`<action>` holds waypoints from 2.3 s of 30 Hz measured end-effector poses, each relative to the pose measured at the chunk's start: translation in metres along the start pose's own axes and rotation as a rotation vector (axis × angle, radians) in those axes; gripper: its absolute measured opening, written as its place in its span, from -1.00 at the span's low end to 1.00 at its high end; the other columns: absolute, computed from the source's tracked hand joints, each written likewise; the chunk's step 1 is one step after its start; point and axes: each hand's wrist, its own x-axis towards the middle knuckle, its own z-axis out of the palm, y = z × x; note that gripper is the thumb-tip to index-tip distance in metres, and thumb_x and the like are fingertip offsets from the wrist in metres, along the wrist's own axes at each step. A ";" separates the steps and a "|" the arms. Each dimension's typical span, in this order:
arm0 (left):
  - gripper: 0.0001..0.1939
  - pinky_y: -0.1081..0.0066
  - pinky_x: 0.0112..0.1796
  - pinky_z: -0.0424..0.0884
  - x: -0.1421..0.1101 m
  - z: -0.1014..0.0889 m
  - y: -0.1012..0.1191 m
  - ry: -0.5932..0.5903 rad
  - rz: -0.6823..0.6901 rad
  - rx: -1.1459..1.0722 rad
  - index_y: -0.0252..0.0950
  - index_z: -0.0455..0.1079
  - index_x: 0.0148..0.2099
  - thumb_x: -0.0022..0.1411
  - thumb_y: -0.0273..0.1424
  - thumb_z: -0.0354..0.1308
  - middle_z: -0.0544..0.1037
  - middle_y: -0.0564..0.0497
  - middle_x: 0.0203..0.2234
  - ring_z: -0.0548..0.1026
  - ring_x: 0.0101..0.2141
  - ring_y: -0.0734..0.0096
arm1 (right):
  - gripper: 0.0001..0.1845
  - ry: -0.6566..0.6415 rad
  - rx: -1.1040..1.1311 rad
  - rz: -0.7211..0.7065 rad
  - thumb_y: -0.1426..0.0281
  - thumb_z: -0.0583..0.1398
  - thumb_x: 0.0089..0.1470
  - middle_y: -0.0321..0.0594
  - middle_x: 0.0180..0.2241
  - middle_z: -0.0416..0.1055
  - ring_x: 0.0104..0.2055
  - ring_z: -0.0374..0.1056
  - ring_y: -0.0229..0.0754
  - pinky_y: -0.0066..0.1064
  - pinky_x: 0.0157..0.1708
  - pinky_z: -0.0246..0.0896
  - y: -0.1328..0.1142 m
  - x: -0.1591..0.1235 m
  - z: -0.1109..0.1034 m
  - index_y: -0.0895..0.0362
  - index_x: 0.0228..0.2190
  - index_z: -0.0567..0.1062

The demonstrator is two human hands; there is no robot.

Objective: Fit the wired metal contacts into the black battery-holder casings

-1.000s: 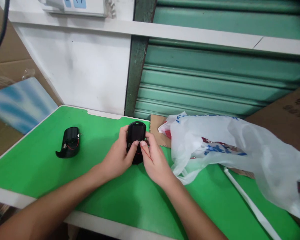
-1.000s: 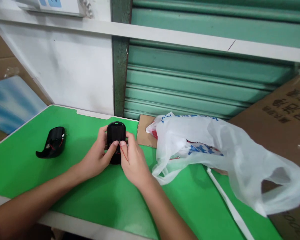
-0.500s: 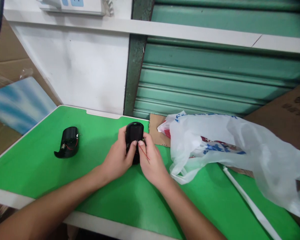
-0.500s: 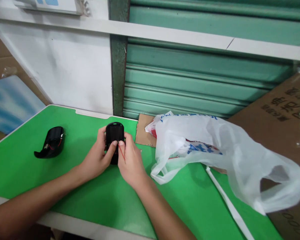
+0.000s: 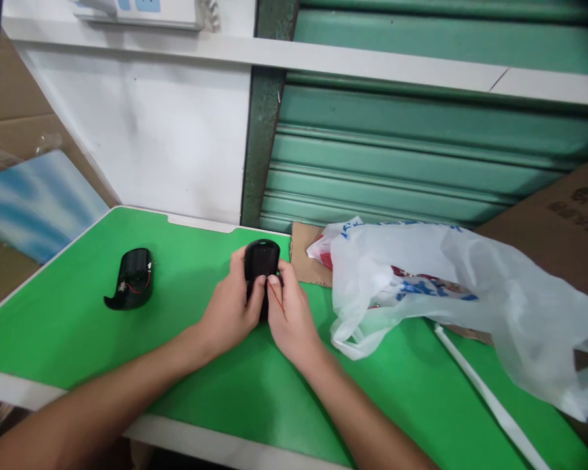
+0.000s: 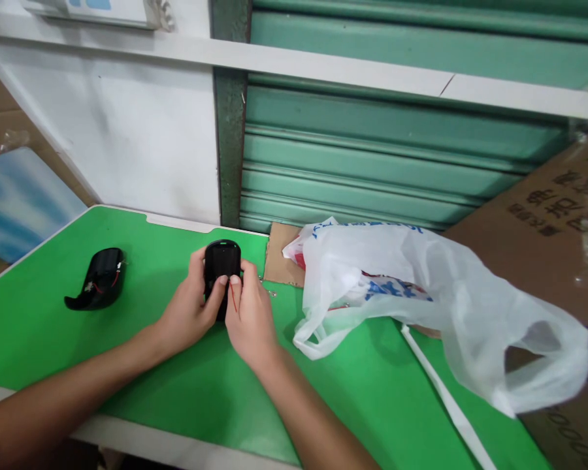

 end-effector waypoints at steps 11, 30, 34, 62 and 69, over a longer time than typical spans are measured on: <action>-0.53 0.19 -0.05 0.51 0.004 -0.007 0.004 -0.077 0.018 -0.222 -0.29 -0.02 0.34 0.49 -0.29 -0.04 0.47 -0.18 -0.03 0.52 -0.03 0.13 | -0.70 -0.130 0.015 0.017 0.18 -0.03 0.41 -0.12 -0.12 0.53 -0.15 0.47 -0.05 -0.23 -0.14 0.31 -0.006 0.008 -0.020 0.06 0.02 0.32; -0.59 0.10 0.17 0.41 0.010 -0.018 0.003 -0.198 0.025 -0.376 -0.28 0.07 0.26 0.50 -0.24 0.02 0.41 -0.21 0.08 0.43 0.13 0.13 | -0.81 -0.202 0.124 0.029 0.23 0.11 0.31 -0.31 -0.36 0.46 -0.36 0.43 -0.17 -0.39 -0.38 0.32 -0.007 0.015 -0.034 0.04 -0.14 0.42; -0.60 0.10 0.18 0.40 0.010 -0.020 0.004 -0.206 0.039 -0.362 -0.27 0.08 0.25 0.50 -0.21 0.02 0.40 -0.17 0.06 0.43 0.11 0.14 | -0.79 -0.171 0.046 -0.012 0.22 0.09 0.32 -0.28 -0.34 0.48 -0.34 0.44 -0.16 -0.37 -0.35 0.32 -0.009 0.014 -0.035 0.05 -0.14 0.42; -0.58 0.17 -0.02 0.52 0.018 -0.022 0.001 -0.233 -0.163 -0.531 -0.20 0.23 0.24 0.36 -0.35 0.07 0.56 -0.06 -0.08 0.55 -0.07 0.18 | -0.79 -0.091 0.080 0.044 0.20 0.05 0.33 -0.23 -0.30 0.50 -0.34 0.45 -0.12 -0.33 -0.34 0.32 -0.006 0.008 -0.017 0.03 -0.16 0.38; -0.51 0.24 -0.21 0.54 0.022 -0.027 0.001 -0.279 -0.310 -0.720 -0.22 0.34 0.27 0.33 -0.29 0.01 0.58 -0.11 -0.09 0.56 -0.13 0.14 | -0.76 -0.052 0.301 0.108 0.16 0.13 0.26 -0.21 -0.19 0.56 -0.21 0.49 -0.08 -0.30 -0.23 0.39 -0.007 0.015 -0.021 0.03 -0.15 0.44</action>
